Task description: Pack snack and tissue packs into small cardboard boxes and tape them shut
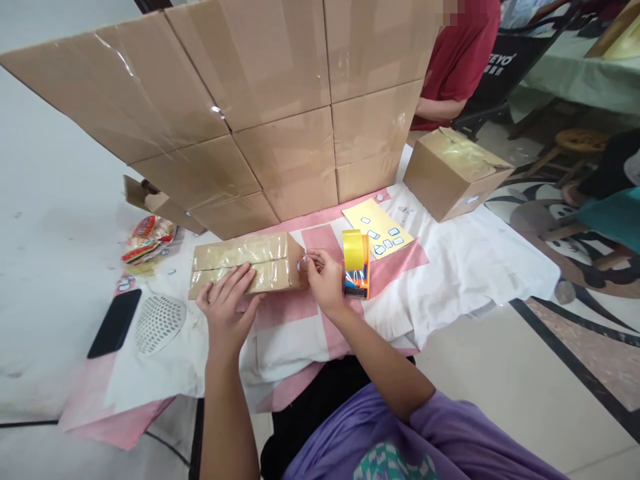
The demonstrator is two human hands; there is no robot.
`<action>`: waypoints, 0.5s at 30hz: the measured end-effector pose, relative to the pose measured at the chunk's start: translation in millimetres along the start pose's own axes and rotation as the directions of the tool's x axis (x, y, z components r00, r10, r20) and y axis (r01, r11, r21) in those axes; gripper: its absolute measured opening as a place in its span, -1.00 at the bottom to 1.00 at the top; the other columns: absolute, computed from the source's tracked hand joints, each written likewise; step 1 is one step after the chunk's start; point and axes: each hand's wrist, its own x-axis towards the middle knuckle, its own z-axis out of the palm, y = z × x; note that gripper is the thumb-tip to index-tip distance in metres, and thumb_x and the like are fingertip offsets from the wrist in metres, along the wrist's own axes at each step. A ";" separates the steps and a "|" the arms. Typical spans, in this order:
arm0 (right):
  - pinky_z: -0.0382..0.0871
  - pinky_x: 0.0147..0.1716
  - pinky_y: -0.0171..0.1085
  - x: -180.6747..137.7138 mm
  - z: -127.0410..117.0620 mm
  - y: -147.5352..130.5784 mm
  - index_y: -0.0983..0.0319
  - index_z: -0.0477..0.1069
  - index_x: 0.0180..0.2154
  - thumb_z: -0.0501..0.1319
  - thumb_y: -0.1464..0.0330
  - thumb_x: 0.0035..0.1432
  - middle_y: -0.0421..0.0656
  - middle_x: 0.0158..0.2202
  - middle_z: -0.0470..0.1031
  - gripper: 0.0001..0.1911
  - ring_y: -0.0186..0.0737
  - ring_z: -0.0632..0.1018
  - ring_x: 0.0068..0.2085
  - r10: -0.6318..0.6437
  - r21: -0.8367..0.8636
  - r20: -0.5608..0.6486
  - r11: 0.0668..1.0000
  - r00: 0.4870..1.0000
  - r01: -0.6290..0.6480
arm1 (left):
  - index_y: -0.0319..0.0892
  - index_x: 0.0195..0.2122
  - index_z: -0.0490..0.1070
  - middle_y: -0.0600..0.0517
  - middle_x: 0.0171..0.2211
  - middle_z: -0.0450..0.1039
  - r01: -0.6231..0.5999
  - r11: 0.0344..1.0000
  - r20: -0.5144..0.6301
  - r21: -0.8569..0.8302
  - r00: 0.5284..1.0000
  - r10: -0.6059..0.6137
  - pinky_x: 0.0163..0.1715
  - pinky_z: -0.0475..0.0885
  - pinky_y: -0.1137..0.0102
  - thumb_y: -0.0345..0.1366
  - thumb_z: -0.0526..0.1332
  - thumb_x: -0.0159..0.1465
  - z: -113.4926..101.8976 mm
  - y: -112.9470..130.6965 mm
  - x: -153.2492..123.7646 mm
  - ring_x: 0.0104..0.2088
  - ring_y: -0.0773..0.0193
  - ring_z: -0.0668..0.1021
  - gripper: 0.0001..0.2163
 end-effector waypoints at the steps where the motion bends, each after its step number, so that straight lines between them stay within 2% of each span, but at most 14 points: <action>1: 0.56 -0.07 -0.12 -0.2 0.6 1.6 0.11 0.45 -0.14 0.22 0.27 0.25 -0.08 -0.15 0.68 -0.85 -0.08 0.69 -0.10 0.000 0.011 -0.008 1.000 1.000 0.000 | 0.08 0.26 0.44 -0.08 0.27 0.50 0.005 1.000 -0.004 -0.001 1.000 -0.005 0.34 0.03 0.01 -0.14 0.26 0.41 2.2 1.5 1.4 0.29 -0.04 0.50 -0.60; 8: 0.54 -0.13 -0.17 -2.0 5.6 11.7 0.12 0.52 -0.17 0.16 0.25 0.23 -0.12 -0.16 0.65 -0.80 -0.11 0.65 -0.15 0.024 0.011 0.010 1.000 1.000 -0.024 | 0.11 0.26 0.45 -0.05 0.26 0.50 0.049 0.999 -0.027 -0.010 0.998 -0.049 0.32 0.04 -0.02 -0.13 0.26 0.41 7.5 8.5 9.1 0.28 -0.06 0.50 -0.60; 12: 0.52 -0.19 -0.23 10.9 4.9 15.5 0.14 0.52 -0.06 0.16 0.31 0.18 -0.16 -0.20 0.62 -0.69 -0.18 0.62 -0.20 0.138 0.135 0.164 0.978 0.977 -0.160 | 0.08 0.25 0.44 -0.05 0.27 0.50 0.037 0.999 -0.024 -0.004 0.999 -0.037 0.30 0.07 -0.06 -0.14 0.26 0.42 5.8 9.5 7.9 0.29 -0.06 0.50 -0.62; 15: 0.48 -0.29 -0.28 18.1 0.4 15.3 0.15 0.52 -0.09 0.20 0.34 0.13 -0.20 -0.29 0.57 -0.71 -0.23 0.58 -0.28 0.165 0.183 0.268 0.959 0.949 -0.218 | 0.09 0.26 0.43 -0.05 0.28 0.49 0.040 0.999 -0.011 -0.003 0.999 -0.040 0.30 0.07 -0.09 -0.14 0.26 0.42 3.8 9.2 5.8 0.30 -0.08 0.49 -0.61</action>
